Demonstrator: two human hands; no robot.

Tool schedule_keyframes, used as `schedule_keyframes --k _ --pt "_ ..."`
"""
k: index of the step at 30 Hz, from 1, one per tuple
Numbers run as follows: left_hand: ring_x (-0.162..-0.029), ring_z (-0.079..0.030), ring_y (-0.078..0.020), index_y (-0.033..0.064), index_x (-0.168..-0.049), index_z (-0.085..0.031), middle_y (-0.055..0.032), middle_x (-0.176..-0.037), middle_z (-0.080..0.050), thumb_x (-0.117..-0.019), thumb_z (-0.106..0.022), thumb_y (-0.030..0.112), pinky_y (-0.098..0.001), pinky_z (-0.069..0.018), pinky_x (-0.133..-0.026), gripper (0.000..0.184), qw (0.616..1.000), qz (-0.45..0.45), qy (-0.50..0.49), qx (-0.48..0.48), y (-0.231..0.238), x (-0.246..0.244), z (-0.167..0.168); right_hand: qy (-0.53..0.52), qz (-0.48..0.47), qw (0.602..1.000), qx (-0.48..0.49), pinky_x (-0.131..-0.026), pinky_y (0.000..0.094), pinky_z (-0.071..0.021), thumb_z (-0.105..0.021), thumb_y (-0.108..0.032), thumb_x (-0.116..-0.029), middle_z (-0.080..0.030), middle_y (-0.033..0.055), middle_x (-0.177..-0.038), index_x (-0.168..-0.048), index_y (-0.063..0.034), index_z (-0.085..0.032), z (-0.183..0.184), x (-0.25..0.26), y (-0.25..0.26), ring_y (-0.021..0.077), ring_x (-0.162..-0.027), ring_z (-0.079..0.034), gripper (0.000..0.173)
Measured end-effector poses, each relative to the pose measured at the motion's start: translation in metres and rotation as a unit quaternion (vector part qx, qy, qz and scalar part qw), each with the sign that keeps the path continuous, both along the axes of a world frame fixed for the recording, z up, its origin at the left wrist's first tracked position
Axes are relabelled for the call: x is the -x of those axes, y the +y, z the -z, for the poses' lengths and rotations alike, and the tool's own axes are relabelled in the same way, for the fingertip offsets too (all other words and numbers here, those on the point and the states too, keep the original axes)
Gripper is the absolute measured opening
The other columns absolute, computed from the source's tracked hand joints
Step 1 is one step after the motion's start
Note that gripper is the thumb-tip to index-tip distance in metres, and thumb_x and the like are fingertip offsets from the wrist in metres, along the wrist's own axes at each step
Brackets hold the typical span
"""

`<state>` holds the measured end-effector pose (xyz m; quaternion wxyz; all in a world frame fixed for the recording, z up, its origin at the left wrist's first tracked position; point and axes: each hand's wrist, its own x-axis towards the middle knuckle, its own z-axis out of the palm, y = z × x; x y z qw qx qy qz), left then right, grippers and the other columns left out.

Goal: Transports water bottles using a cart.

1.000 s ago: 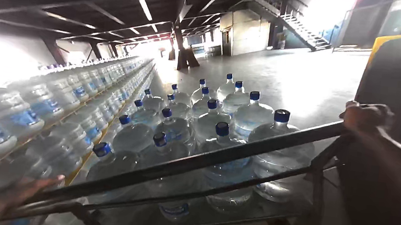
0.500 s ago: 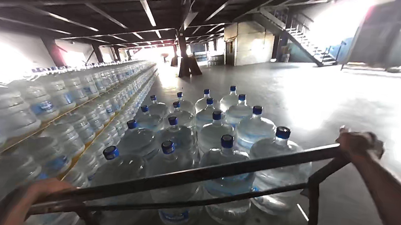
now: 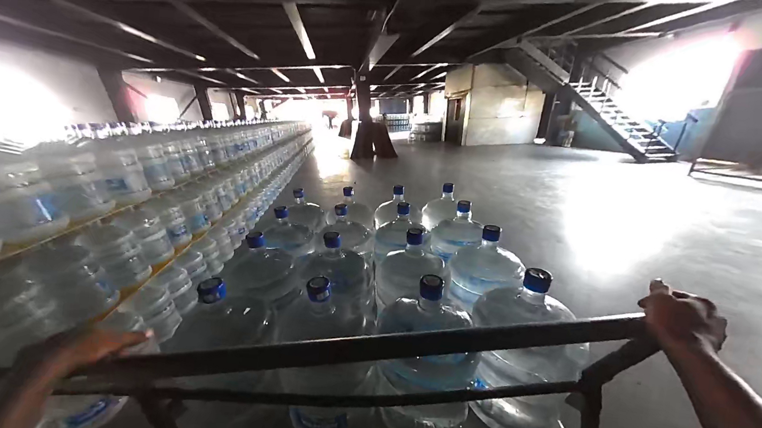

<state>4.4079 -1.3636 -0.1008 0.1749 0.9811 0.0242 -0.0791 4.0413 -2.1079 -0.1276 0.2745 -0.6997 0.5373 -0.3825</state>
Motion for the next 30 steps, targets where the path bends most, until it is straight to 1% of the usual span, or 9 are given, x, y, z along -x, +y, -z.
schedule_keyframes --k 2,3,7,11,15,19,22,26,30 --pt "-0.089 -0.067 -0.0370 -0.0081 -0.104 -0.070 -0.0255 -0.099 -0.070 -0.1056 -0.056 0.042 -0.0587 -0.0514 -0.086 0.052 0.991 -0.020 -0.106 0.077 -0.034 -0.055 0.006 0.019 -0.007 1.000 -0.010 -0.101 0.0738 -0.0394 -0.043 -0.051 -0.1068 -0.060 0.0345 -0.132 -0.117 0.0029 -0.070 -0.004 -0.065 -0.047 0.0530 -0.128 -0.053 0.061" --pt "-0.085 -0.067 -0.0377 -0.0080 -0.104 -0.070 -0.0256 -0.096 -0.070 -0.1062 -0.055 0.043 -0.0599 -0.0521 -0.083 0.053 0.984 -0.028 -0.143 0.107 -0.050 -0.085 0.010 0.026 -0.008 0.999 -0.017 -0.099 0.0742 -0.0401 -0.044 -0.050 -0.1068 -0.060 0.0347 -0.130 -0.116 0.0027 -0.070 -0.005 -0.097 -0.069 0.0533 -0.126 -0.054 0.060" --pt "-0.086 -0.067 -0.0397 -0.0111 -0.109 -0.067 -0.0286 -0.099 -0.069 -0.1060 -0.056 0.039 -0.0614 -0.0528 -0.084 0.051 0.954 -0.039 -0.231 0.187 -0.118 -0.208 0.024 0.042 -0.018 0.999 -0.024 -0.097 0.0742 -0.0420 -0.042 -0.047 -0.1081 -0.062 0.0349 -0.125 -0.111 0.0033 -0.071 -0.007 -0.220 -0.150 0.0535 -0.123 -0.056 0.059" --pt "-0.081 -0.066 -0.0305 -0.0097 -0.110 -0.066 -0.0239 -0.096 -0.068 -0.1052 -0.058 0.040 -0.0526 -0.0541 -0.080 0.051 0.962 -0.057 -0.187 0.190 -0.199 -0.329 0.021 0.054 -0.030 0.998 -0.001 -0.098 0.0753 -0.0409 -0.041 -0.048 -0.1084 -0.062 0.0358 -0.126 -0.109 0.0046 -0.072 -0.007 -0.344 -0.233 0.0546 -0.124 -0.055 0.060" --pt "-0.095 -0.067 -0.0325 -0.0127 -0.119 -0.063 -0.0286 -0.112 -0.067 -0.1060 -0.058 0.035 -0.0519 -0.0514 -0.091 0.050 0.980 -0.072 -0.094 0.158 -0.289 -0.438 0.012 0.122 -0.055 0.991 0.009 -0.097 0.0755 -0.0416 -0.043 -0.049 -0.1079 -0.063 0.0350 -0.126 -0.106 0.0042 -0.073 -0.010 -0.469 -0.318 0.0539 -0.124 -0.056 0.061" --pt "-0.117 -0.063 -0.0358 -0.0141 -0.123 -0.063 -0.0295 -0.124 -0.065 -0.1035 -0.063 0.033 -0.0519 -0.0442 -0.106 0.051 0.999 -0.047 0.023 0.015 -0.377 -0.551 -0.003 0.192 -0.064 0.979 -0.014 -0.094 0.0725 -0.0451 -0.049 -0.048 -0.1054 -0.068 0.0296 -0.121 -0.104 0.0009 -0.074 -0.011 -0.605 -0.418 0.0484 -0.119 -0.062 0.055" --pt "-0.117 -0.064 -0.0364 -0.0137 -0.120 -0.064 -0.0289 -0.122 -0.066 -0.1014 -0.066 0.034 -0.0524 -0.0451 -0.106 0.051 0.998 -0.057 0.033 -0.018 -0.430 -0.643 -0.003 0.176 -0.094 0.980 -0.016 -0.096 0.0708 -0.0456 -0.048 -0.046 -0.1063 -0.069 0.0265 -0.121 -0.104 -0.0014 -0.075 -0.013 -0.698 -0.473 0.0467 -0.119 -0.062 0.052" --pt "-0.098 -0.067 -0.0402 -0.0125 -0.120 -0.063 -0.0323 -0.113 -0.066 -0.1056 -0.060 0.031 -0.0578 -0.0513 -0.092 0.046 0.980 -0.090 -0.097 0.150 -0.489 -0.763 0.010 0.107 -0.081 0.991 -0.009 -0.094 0.0719 -0.0446 -0.047 -0.045 -0.1071 -0.069 0.0270 -0.118 -0.103 -0.0024 -0.076 -0.015 -0.825 -0.544 0.0482 -0.117 -0.062 0.052" --pt "-0.097 -0.065 -0.0441 -0.0127 -0.116 -0.065 -0.0344 -0.110 -0.065 -0.1059 -0.058 0.030 -0.0624 -0.0498 -0.091 0.044 0.949 -0.073 -0.245 0.182 -0.557 -0.868 0.011 0.111 -0.082 0.990 0.002 -0.092 0.0735 -0.0450 -0.048 -0.041 -0.1076 -0.068 0.0312 -0.118 -0.101 0.0000 -0.075 -0.012 -0.957 -0.622 0.0512 -0.116 -0.061 0.049"
